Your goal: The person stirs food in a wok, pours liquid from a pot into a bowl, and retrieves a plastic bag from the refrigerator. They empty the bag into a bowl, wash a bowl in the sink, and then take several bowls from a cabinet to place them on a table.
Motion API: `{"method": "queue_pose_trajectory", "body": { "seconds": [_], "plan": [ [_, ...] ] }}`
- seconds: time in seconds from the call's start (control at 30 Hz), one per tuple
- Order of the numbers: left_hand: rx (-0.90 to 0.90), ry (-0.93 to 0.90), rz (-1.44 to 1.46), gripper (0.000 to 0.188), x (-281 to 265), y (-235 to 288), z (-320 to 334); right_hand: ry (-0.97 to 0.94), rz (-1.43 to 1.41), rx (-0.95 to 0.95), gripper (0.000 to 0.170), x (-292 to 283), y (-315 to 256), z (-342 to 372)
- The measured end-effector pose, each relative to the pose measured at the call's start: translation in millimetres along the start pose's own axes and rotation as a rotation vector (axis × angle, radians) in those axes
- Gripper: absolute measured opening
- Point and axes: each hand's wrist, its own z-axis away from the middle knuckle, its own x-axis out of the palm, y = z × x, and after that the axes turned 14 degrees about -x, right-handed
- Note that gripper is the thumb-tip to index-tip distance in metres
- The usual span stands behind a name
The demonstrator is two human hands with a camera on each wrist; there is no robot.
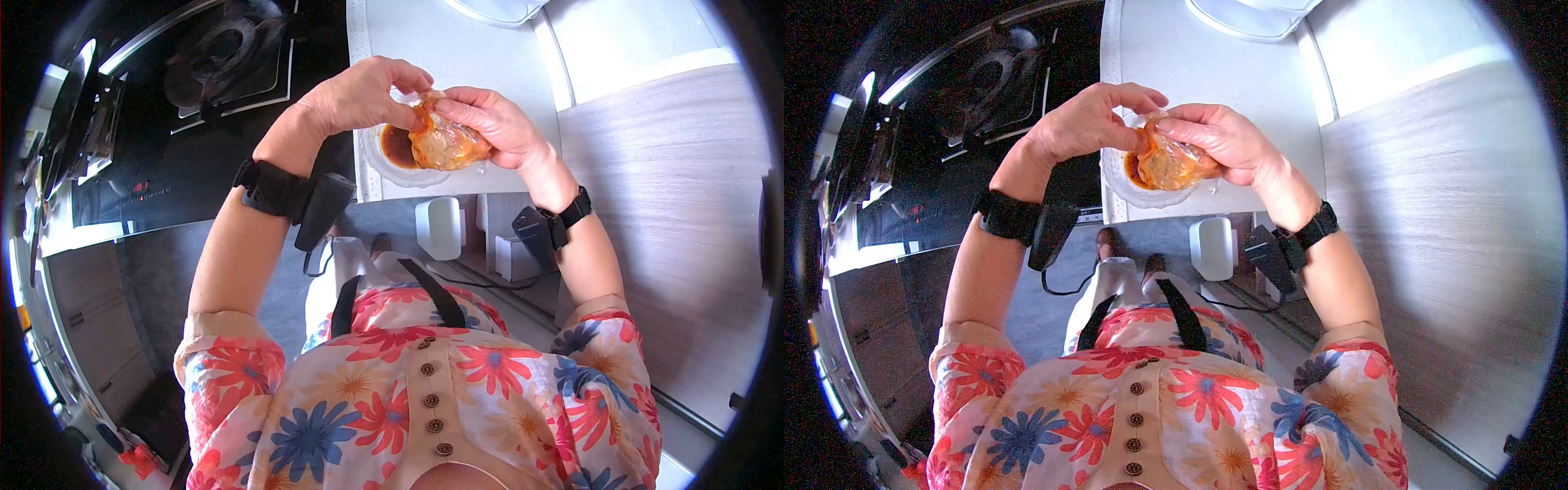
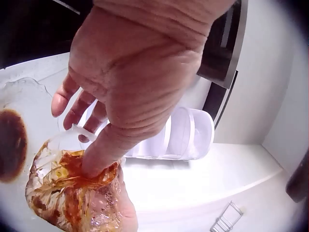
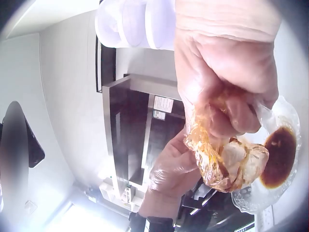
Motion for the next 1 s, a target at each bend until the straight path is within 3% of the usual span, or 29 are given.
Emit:
{"method": "queue_pose_trajectory", "body": {
  "seconds": [0.07,0.13,0.2,0.27,0.4,0.5,0.57,0.7,0.83,1.0],
  "plan": [
    [-0.091,0.009,0.013,0.022,-1,-2,-2,0.106,0.047,-0.044,0.030,5,-1,1],
    [-0.183,0.016,0.024,0.020,-1,-1,-1,0.082,0.067,0.008,0.031,-1,-11,8],
    [-0.294,0.145,0.078,0.017,0,2,3,0.056,0.089,0.060,0.033,-2,-11,13],
    [-0.311,0.208,0.081,0.018,2,-5,0,0.160,0.206,0.011,0.035,4,-6,21],
    [-0.390,0.342,-0.060,0.027,0,2,2,0.088,0.378,0.056,0.035,1,1,28],
    [-0.404,0.371,-0.147,0.027,4,8,4,0.044,0.424,0.143,0.032,-2,2,32],
    [-0.405,0.377,-0.256,0.026,3,9,3,0.194,0.348,0.175,0.028,-8,4,33],
    [-0.443,0.430,-0.461,0.025,6,4,5,0.297,0.253,0.149,0.028,-10,4,39],
    [-0.395,0.443,-0.469,0.025,11,-2,8,0.391,0.249,0.129,0.025,-10,8,39],
    [-0.367,0.291,-0.204,0.028,5,18,20,0.399,0.359,0.147,0.027,4,5,34]
  ]
}}
